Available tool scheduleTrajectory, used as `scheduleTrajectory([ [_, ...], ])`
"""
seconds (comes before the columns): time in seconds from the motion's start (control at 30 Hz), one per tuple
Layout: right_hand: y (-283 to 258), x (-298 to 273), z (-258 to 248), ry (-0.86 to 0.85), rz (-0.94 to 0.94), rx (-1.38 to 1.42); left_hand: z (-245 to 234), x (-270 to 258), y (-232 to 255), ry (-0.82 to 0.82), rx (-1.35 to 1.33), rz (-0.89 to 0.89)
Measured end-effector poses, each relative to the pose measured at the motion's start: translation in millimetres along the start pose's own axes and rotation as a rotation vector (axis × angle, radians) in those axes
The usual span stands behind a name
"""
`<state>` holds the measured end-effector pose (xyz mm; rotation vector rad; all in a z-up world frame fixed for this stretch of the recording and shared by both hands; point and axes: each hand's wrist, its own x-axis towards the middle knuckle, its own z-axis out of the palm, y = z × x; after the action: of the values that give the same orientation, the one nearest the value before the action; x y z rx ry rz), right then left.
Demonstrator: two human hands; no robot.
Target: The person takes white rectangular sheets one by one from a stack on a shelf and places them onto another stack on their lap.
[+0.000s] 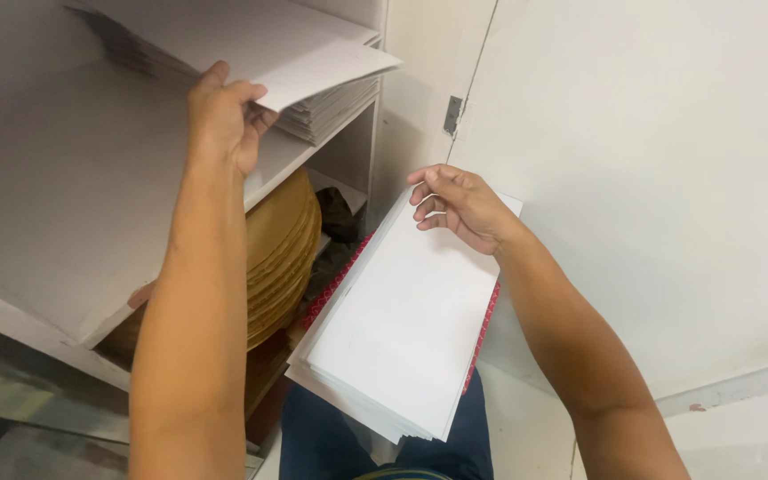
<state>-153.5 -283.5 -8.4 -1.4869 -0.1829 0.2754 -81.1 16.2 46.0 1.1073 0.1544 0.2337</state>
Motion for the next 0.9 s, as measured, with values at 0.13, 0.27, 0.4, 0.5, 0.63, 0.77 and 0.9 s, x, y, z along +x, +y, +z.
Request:
scheduleTrajectory([
  [0.13, 18.5, 24.4, -5.5, -0.028, 0.018, 0.148, -8.4, -50.2, -2.6, -0.031, -0.045, 0.026],
  [0.27, 33.9, 41.1, -3.0, -0.029, 0.02, 0.372, -22.0, -96.8, -19.8, -0.173, 0.006, 0.137],
  [0.4, 38.4, 54.7, 0.0, -0.014, 0.02, 0.571, -35.6, -135.3, -30.0, -0.251, 0.082, 0.159],
  [0.5, 38.5, 50.7, -5.4, 0.078, 0.12, 0.444, -38.8, -161.8, -29.4, -0.249, 0.12, 0.075],
  [0.63, 10.3, 30.2, 4.7, -0.042, 0.006, 0.386, -63.5, -167.9, -47.5, -0.303, 0.174, 0.044],
  [0.77, 25.4, 16.4, -12.7, -0.049, 0.047, 0.401, -84.9, -171.2, -61.4, -0.367, 0.191, -0.119],
  [0.9, 49.0, -17.7, -20.8, -0.052, 0.003, 0.352, -103.4, -174.9, -75.0, -0.508, 0.486, -0.018],
])
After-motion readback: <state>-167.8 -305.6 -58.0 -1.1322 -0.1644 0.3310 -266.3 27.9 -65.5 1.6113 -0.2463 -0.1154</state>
